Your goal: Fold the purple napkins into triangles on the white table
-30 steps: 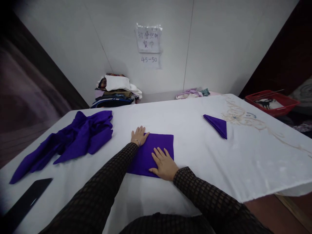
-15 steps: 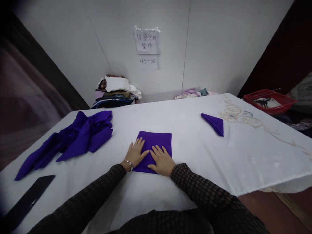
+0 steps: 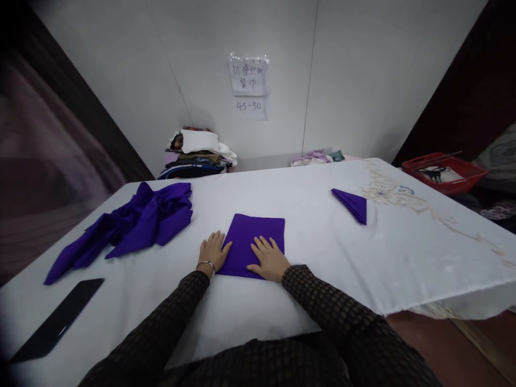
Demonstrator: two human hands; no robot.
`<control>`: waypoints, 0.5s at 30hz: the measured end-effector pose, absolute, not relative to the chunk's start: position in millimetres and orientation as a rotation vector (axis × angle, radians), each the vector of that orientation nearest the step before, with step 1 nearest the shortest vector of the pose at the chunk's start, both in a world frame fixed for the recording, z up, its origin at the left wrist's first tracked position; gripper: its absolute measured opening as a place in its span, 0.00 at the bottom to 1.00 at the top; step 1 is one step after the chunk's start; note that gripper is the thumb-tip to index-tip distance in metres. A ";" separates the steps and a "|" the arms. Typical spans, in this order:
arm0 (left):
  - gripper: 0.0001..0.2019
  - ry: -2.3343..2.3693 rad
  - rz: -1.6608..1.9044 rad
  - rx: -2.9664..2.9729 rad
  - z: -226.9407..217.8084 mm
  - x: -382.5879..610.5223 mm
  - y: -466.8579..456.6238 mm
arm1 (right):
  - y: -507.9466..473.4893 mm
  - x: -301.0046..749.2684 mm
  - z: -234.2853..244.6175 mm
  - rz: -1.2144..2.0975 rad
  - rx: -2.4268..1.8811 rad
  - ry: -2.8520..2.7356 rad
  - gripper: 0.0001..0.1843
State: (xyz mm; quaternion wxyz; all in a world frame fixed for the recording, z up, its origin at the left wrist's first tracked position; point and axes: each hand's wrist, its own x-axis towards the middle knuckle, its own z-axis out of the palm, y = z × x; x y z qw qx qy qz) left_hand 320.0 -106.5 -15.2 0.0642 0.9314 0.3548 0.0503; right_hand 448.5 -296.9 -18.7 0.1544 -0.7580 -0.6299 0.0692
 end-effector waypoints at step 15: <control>0.23 0.937 0.522 2.670 -32.9 283.3 -133.8 | -291.1 558.0 -2.9 0.142 -2.520 -1.185 0.23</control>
